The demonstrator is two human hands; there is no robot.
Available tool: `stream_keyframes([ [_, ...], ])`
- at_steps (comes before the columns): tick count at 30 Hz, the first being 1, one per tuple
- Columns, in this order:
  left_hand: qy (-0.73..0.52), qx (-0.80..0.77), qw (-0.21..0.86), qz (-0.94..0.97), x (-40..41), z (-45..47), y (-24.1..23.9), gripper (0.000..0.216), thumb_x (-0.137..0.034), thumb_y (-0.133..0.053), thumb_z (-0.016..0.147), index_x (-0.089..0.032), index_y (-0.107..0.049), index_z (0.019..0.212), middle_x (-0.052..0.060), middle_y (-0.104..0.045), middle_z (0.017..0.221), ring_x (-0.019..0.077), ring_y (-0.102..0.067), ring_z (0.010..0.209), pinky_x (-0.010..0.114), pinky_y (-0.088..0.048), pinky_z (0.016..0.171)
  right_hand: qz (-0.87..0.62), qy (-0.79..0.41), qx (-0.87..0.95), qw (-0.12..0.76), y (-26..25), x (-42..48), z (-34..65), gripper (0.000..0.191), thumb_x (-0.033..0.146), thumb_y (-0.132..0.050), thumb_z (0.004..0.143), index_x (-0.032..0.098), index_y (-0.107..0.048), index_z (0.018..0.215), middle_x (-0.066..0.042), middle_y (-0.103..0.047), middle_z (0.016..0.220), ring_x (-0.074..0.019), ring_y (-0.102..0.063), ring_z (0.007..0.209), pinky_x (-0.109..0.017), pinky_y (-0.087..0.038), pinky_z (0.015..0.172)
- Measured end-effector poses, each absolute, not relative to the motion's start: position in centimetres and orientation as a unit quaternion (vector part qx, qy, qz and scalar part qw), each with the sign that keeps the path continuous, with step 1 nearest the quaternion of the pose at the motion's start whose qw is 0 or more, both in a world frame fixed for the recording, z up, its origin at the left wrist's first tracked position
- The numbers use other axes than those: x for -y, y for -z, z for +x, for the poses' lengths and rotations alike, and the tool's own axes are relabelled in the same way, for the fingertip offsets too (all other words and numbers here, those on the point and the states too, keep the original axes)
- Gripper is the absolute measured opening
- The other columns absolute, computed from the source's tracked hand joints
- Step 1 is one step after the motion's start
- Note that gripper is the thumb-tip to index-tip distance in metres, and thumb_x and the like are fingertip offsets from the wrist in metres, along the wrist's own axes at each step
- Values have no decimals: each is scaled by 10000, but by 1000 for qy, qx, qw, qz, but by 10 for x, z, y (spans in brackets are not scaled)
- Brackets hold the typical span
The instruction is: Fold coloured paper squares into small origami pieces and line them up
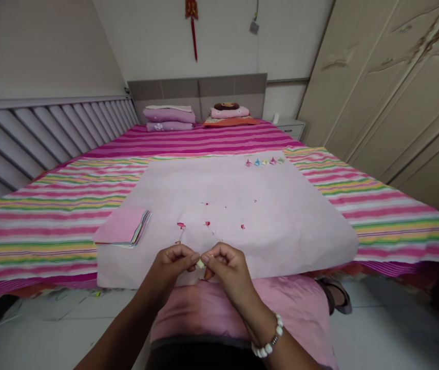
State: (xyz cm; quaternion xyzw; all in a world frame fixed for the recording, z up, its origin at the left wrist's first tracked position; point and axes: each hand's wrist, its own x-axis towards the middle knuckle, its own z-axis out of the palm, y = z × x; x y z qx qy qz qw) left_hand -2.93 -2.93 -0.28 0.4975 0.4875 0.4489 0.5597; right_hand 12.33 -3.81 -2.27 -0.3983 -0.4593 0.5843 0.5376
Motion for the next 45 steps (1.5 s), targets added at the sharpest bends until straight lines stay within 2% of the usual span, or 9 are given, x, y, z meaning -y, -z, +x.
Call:
stream_keyframes([
  [4,-463,-478,592,454,28,-30,8,257,-328,-760,655,-148,-621,534,-21,-575,503,96,-497,539,224,-391,575,-383,-644,388,537,24,34,121,203,325,-747,688,158,-638,652,4,-631,481,-112,-532,470,-237,-395,529],
  [9,-455,-474,615,436,28,-32,17,264,-365,-687,738,-142,-634,606,-8,-592,548,97,-509,548,225,-398,573,-388,-661,325,553,24,32,117,225,291,-777,639,160,-601,587,18,-603,438,-85,-497,425,-205,-343,481],
  [12,-485,-479,535,499,27,-36,20,161,-315,-673,757,-154,-668,768,28,-649,745,137,-589,712,249,-454,659,-390,-670,286,564,23,29,117,198,250,-809,578,163,-639,630,29,-594,435,-80,-483,407,-199,-326,456],
  [15,-531,-426,406,610,26,-42,20,76,-218,-686,738,-179,-669,801,51,-625,939,177,-593,896,279,-478,743,-388,-669,268,574,22,26,118,192,238,-819,550,153,-675,646,26,-596,453,-80,-496,423,-202,-350,466],
  [20,-502,-383,283,722,22,-46,15,117,-138,-638,788,-211,-701,855,33,-595,885,147,-581,834,257,-484,698,-390,-668,279,570,18,24,117,195,264,-820,560,136,-690,626,6,-618,478,-75,-511,425,-199,-370,473],
  [34,-466,-384,330,726,-4,-36,9,126,-144,-613,818,-202,-715,864,41,-625,880,148,-608,835,249,-494,716,-398,-671,306,545,25,5,124,253,340,-806,627,136,-659,601,6,-611,497,-64,-481,419,-201,-335,457],
  [38,-476,-399,319,716,-17,-34,15,104,-152,-604,827,-194,-698,847,44,-658,883,157,-618,858,249,-493,713,-421,-614,381,549,32,-8,127,214,362,-745,704,158,-685,678,-3,-616,533,-98,-514,471,-231,-383,501],
  [42,-484,-403,288,721,-32,-32,23,108,-144,-594,831,-186,-692,852,48,-674,893,157,-628,859,251,-502,725,-425,-442,524,590,35,-22,130,137,301,-743,704,201,-720,795,-48,-652,829,-132,-556,611,-278,-450,586],
  [45,-481,-399,264,735,-44,-29,29,133,-125,-571,840,-181,-690,864,53,-683,900,160,-634,873,270,-506,771,-410,-357,602,585,36,-31,130,62,254,-697,753,215,-715,798,-55,-630,857,-144,-554,641,-286,-463,589],
])
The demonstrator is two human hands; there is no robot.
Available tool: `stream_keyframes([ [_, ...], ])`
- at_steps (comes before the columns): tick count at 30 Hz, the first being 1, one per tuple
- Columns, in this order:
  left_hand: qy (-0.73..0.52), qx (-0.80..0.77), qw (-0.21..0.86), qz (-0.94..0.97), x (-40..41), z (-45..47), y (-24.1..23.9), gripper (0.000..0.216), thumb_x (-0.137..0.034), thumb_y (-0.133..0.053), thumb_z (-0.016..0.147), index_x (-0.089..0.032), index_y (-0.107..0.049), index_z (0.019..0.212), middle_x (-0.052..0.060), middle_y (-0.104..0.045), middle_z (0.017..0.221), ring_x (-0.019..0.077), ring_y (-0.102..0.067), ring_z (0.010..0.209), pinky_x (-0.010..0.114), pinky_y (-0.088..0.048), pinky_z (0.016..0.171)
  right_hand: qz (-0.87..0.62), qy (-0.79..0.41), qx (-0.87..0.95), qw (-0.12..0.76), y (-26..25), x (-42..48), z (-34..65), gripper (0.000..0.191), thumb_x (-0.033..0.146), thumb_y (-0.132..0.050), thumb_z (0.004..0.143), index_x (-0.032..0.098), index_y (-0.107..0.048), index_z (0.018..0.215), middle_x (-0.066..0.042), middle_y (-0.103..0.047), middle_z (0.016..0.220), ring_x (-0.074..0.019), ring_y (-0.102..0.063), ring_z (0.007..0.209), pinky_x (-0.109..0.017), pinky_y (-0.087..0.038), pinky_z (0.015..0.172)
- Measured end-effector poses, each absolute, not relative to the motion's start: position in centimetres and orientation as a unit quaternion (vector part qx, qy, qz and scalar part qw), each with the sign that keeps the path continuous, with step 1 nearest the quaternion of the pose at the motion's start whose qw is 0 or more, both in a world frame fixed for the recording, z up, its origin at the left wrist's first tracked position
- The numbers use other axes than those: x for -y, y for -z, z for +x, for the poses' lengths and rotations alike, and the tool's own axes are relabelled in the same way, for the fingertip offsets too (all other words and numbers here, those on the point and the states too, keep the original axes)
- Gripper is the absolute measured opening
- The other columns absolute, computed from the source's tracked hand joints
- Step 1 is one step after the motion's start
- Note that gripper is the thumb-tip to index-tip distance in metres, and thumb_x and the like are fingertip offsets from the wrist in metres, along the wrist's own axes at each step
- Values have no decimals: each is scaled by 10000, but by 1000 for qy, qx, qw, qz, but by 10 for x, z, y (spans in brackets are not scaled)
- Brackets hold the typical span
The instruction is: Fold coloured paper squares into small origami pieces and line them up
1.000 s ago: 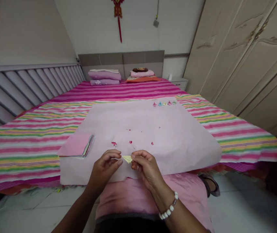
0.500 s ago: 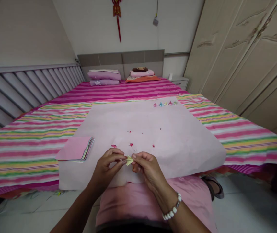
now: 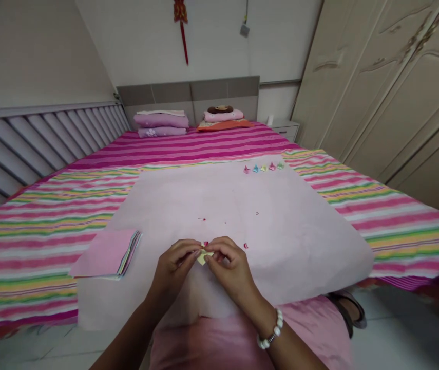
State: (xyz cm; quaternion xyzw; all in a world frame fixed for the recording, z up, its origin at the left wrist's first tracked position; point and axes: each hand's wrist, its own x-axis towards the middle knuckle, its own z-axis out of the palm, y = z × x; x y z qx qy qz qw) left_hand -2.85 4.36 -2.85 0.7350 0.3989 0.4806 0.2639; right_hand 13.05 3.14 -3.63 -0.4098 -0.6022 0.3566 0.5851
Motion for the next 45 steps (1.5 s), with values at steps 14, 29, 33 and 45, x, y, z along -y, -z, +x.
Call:
stream_keyframes([
  [14,-492,-429,287,701,-99,-16,75,127,-179,-557,850,-195,-683,850,60,-681,915,169,-633,888,309,-516,806,-452,-327,620,552,74,-88,141,100,253,-633,811,211,-684,736,-33,-575,757,-167,-539,680,-286,-421,593],
  [29,-457,-515,278,670,-109,-5,102,101,-144,-544,802,-178,-637,823,66,-676,910,176,-648,867,304,-526,781,-477,-348,621,516,107,-107,138,93,246,-591,846,210,-628,769,-28,-560,772,-164,-524,682,-285,-413,603],
  [33,-452,-515,232,691,-107,-4,106,120,-112,-529,792,-178,-626,820,77,-666,941,175,-645,873,316,-526,782,-481,-343,626,509,107,-105,138,112,223,-563,856,205,-605,754,-26,-551,764,-160,-511,677,-280,-400,595],
  [45,-473,-519,230,674,-101,-12,102,122,-80,-537,726,-184,-559,786,36,-608,815,156,-585,746,274,-485,664,-482,-343,604,534,108,-104,139,166,114,-490,817,219,-617,801,-31,-576,796,-183,-543,751,-305,-429,660],
])
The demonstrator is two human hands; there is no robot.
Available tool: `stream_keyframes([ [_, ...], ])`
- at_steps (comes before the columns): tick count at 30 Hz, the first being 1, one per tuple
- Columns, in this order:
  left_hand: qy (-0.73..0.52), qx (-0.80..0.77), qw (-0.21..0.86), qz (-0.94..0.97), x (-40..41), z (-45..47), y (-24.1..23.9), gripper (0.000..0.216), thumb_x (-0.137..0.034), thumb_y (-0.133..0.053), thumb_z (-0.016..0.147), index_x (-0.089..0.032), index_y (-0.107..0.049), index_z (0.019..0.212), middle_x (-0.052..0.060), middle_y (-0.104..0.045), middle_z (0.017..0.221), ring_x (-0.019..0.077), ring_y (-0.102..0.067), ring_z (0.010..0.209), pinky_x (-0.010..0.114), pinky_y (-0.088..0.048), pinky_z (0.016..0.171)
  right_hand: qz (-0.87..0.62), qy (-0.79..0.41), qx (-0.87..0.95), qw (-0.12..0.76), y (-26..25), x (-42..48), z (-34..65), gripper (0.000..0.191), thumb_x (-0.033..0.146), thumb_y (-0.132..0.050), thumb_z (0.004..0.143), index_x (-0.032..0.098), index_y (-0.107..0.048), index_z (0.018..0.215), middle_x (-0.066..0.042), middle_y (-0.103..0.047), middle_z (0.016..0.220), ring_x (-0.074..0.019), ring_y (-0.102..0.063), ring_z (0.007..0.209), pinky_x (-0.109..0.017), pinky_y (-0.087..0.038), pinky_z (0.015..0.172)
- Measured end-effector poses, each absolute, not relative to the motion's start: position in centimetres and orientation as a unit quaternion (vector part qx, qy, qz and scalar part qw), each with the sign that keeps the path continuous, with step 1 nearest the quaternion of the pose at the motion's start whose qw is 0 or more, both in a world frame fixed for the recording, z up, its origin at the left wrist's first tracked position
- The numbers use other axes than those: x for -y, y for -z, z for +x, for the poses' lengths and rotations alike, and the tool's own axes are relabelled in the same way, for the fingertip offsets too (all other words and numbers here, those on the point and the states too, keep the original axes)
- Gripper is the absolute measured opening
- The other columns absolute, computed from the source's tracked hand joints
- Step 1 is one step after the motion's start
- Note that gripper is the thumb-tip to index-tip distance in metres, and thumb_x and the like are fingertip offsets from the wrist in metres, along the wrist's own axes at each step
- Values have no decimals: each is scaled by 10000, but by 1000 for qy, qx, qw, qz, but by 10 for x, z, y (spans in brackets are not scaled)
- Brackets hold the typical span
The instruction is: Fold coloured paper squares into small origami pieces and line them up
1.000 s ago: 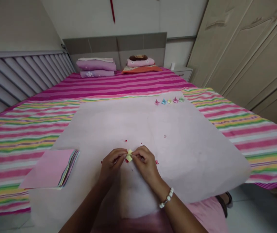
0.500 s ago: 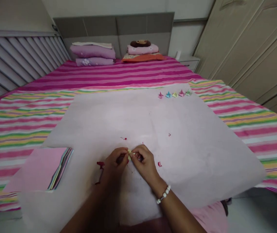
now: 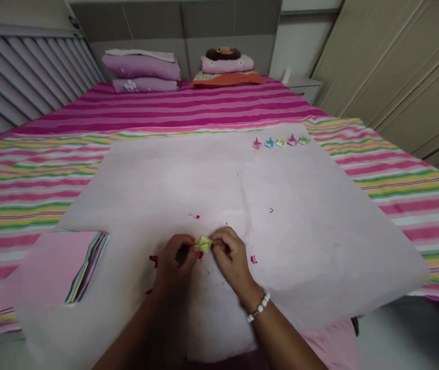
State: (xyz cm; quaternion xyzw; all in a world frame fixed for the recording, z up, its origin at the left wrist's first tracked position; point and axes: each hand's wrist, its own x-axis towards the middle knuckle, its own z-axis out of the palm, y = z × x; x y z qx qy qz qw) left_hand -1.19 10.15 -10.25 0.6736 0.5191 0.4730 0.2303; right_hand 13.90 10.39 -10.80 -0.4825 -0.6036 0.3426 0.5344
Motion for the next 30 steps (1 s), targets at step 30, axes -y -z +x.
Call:
stream_keyframes([
  [30,-309,-561,175,748,-100,-7,96,264,-85,-450,802,-203,-624,963,39,-525,889,166,-571,749,293,-453,660,-472,-312,634,527,111,-107,135,275,58,-445,789,213,-664,850,-57,-575,880,-203,-556,833,-342,-461,724],
])
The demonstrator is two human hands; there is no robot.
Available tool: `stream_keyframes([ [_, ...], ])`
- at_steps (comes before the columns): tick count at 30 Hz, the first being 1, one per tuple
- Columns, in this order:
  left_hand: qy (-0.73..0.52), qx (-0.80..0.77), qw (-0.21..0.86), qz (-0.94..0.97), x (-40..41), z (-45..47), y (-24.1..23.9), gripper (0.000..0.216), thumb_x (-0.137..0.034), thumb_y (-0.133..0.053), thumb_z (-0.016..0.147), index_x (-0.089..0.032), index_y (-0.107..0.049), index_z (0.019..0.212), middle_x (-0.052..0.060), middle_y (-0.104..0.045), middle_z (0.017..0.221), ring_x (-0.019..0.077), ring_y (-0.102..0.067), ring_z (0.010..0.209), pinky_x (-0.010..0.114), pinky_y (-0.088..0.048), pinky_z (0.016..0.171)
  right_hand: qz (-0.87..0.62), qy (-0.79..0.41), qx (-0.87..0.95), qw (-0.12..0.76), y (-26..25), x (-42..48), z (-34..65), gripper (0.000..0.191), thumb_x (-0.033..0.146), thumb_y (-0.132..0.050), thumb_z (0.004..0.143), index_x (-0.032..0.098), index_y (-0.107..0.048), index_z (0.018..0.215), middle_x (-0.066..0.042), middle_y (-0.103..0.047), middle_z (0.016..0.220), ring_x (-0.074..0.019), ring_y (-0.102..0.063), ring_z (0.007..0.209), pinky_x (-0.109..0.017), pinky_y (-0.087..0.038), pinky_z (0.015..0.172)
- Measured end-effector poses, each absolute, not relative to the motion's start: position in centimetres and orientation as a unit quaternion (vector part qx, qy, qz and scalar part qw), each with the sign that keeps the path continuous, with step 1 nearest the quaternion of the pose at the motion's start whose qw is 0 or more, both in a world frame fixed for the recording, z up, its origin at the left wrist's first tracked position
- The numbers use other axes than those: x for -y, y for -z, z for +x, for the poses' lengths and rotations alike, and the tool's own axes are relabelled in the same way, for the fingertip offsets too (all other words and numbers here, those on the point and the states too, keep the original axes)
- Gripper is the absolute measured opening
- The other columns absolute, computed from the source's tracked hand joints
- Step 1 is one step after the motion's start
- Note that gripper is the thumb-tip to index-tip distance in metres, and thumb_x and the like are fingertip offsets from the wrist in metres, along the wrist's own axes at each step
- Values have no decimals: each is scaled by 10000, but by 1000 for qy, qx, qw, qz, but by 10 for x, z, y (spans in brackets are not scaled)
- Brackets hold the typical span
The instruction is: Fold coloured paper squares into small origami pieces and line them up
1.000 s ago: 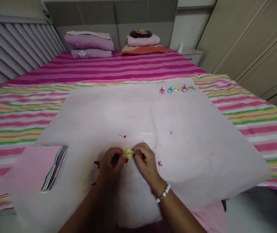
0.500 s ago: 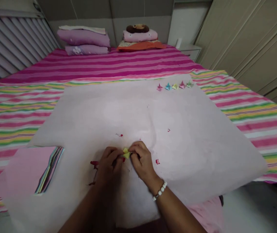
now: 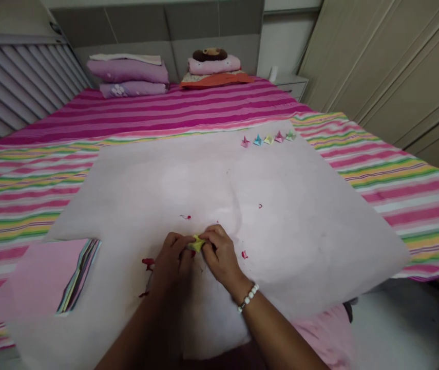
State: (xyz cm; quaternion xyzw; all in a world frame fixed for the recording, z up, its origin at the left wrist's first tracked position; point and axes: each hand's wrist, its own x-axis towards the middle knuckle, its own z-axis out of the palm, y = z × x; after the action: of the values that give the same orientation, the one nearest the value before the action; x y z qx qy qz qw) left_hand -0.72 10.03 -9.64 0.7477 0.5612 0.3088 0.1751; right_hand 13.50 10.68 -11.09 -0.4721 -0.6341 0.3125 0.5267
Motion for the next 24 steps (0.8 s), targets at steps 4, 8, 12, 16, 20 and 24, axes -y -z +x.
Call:
stream_keyframes([
  [4,-300,-548,212,752,-105,-9,89,285,-88,-433,808,-194,-613,1002,37,-529,861,171,-572,738,308,-459,675,-469,-316,635,526,110,-107,134,270,48,-450,779,202,-662,844,-61,-568,873,-203,-550,822,-343,-458,723],
  [8,-314,-520,240,757,-112,-13,86,297,-74,-420,791,-185,-607,993,36,-549,836,169,-573,736,303,-463,665,-463,-319,634,531,112,-108,133,266,36,-454,772,196,-656,843,-57,-556,867,-197,-549,816,-334,-459,721],
  [12,-313,-540,238,744,-115,-14,90,157,-174,-497,800,-181,-599,919,25,-568,806,154,-564,669,283,-455,613,-456,-317,632,541,117,-109,131,278,19,-453,772,199,-647,855,-43,-546,861,-179,-542,796,-316,-455,699],
  [16,-286,-604,234,706,-115,-8,90,166,-210,-553,761,-175,-588,919,12,-571,751,161,-565,652,283,-446,603,-451,-316,633,544,120,-110,130,276,7,-454,769,193,-642,847,-38,-541,854,-166,-538,778,-305,-451,687],
  [20,-261,-651,233,674,-113,-3,88,216,-187,-536,732,-171,-561,946,16,-581,768,170,-565,663,297,-435,622,-450,-313,635,545,120,-111,130,268,3,-452,773,189,-634,838,-38,-542,851,-163,-534,771,-301,-447,685],
  [24,-277,-667,254,643,-114,-3,89,163,-204,-506,733,-193,-530,894,11,-589,766,172,-564,653,295,-425,616,-450,-312,635,544,121,-111,130,268,1,-453,776,191,-631,840,-35,-540,854,-158,-533,763,-291,-444,671],
])
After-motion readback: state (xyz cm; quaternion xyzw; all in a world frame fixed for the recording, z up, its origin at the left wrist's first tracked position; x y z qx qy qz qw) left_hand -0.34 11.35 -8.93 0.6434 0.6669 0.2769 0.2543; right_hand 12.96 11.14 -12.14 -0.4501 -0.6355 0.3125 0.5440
